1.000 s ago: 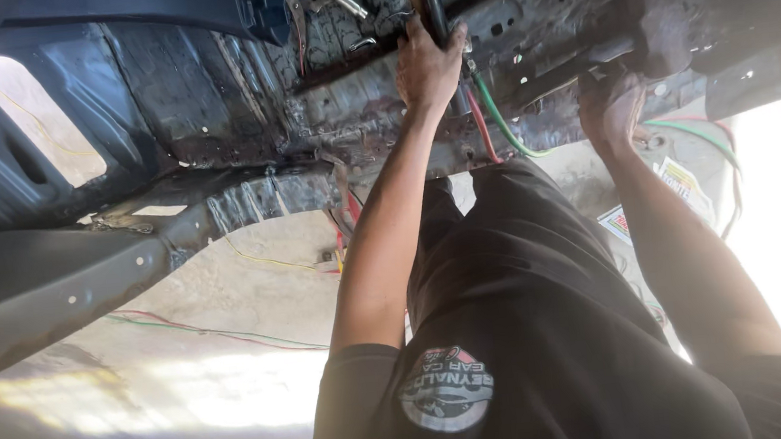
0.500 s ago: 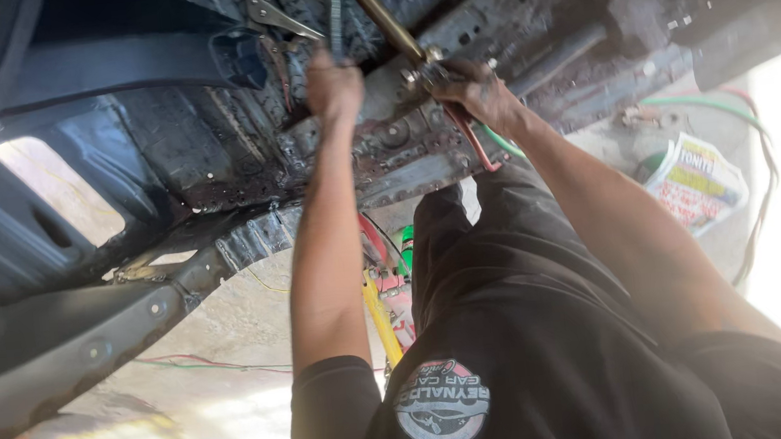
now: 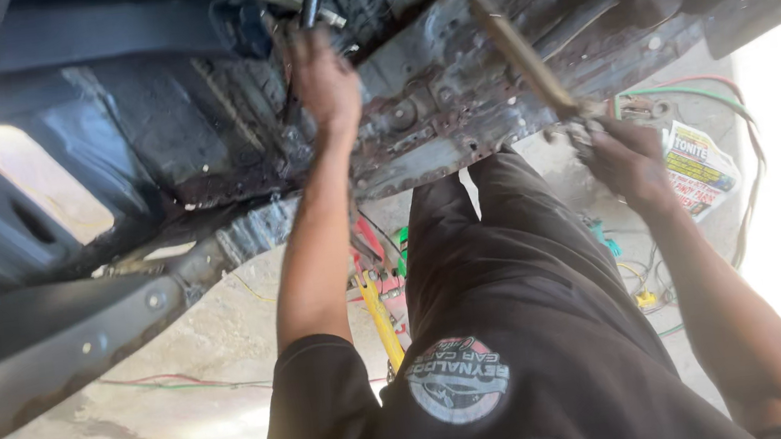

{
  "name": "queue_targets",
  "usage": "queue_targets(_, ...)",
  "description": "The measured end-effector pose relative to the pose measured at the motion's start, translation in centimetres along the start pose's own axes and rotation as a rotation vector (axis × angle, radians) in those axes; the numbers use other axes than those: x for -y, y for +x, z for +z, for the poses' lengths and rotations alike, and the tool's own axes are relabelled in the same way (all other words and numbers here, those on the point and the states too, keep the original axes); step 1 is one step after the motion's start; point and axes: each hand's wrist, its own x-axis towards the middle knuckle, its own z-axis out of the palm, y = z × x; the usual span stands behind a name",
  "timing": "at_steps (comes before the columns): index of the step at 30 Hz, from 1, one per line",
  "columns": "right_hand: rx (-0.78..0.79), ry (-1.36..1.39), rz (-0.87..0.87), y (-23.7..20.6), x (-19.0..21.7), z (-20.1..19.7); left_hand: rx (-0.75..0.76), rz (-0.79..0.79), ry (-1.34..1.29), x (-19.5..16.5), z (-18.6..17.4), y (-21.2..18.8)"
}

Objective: The person removes a metal bracket from the underside of a vehicle using a wrench and pliers. They then use a blowtorch and hammer to heat and strike a bolt area to loosen it.

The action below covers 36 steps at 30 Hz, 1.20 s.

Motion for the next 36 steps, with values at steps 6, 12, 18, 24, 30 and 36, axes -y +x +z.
queue_targets(6,-0.158,-0.106,-0.011,-8.1,-4.4,-5.9,0.634,-1.118,-1.548,-6.9,1.4,-9.5)
queue_targets(12,-0.162,-0.432,0.131,-12.5,-6.8,-10.2,0.153,-1.538,-2.109,-8.3,3.3,-7.8)
queue_targets(18,-0.022,-0.567,0.195,-8.3,-8.5,-9.8,0.014,-1.269,-2.252,-9.8,2.3,-7.0)
queue_targets(24,0.322,-0.413,-0.080,-0.3,-9.7,-7.9,0.049,-1.106,-2.223,-11.8,1.5,-9.0)
queue_targets(30,0.382,-1.095,-1.325,7.8,-13.0,-11.7,0.088,-0.898,-2.103,-10.8,-1.8,-11.3)
queue_targets(36,0.727,-0.655,-0.120,14.4,-15.4,-13.2,-0.004,-0.907,-2.065,-8.8,-10.0,-14.3)
